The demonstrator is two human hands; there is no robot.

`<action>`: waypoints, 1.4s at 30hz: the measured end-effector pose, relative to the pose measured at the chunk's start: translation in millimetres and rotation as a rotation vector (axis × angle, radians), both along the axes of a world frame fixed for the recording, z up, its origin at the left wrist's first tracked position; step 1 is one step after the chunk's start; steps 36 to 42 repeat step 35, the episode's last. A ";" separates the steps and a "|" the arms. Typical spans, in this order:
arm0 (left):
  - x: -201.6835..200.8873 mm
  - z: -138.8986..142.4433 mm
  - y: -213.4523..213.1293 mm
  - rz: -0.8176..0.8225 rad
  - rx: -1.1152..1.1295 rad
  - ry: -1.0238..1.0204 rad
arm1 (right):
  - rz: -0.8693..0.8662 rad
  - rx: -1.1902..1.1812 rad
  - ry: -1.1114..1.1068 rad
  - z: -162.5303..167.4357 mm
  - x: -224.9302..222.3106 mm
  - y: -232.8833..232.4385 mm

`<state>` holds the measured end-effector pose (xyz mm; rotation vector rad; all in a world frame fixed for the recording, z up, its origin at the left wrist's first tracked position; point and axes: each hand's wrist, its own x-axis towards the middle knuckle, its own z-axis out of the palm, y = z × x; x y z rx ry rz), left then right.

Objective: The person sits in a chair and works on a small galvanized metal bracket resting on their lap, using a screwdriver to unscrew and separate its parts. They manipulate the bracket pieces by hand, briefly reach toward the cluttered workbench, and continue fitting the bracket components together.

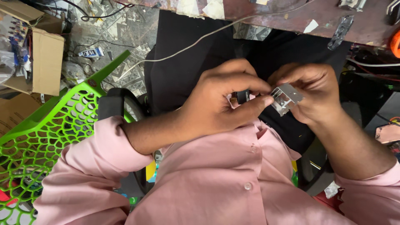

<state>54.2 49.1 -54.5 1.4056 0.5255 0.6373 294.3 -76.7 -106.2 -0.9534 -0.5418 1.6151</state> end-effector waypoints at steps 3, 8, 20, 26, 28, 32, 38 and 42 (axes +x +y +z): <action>-0.3 1.3 1.4 -0.009 0.003 0.001 | -0.001 -0.016 -0.003 0.9 0.0 1.0; -0.5 3.0 1.0 -0.004 -0.009 0.028 | -0.005 -0.008 0.002 2.2 0.4 2.2; -2.0 -3.7 -0.8 0.027 -0.023 -0.002 | -0.036 -0.012 -0.038 5.9 -3.2 1.1; -0.9 -9.1 -0.2 0.015 -0.105 0.052 | -0.035 0.026 -0.017 8.3 -4.8 0.0; 0.1 -11.1 0.9 -0.015 -0.196 0.074 | -0.034 0.020 -0.043 10.3 -5.7 0.2; -1.2 -13.2 1.2 -0.037 -0.268 0.047 | -0.033 0.006 -0.064 16.7 -9.5 5.0; -1.9 -14.3 1.3 -0.045 -0.280 0.047 | -0.033 -0.010 -0.054 33.5 -9.6 6.4; -1.9 -14.3 1.3 -0.045 -0.280 0.047 | -0.033 -0.010 -0.054 33.5 -9.6 6.4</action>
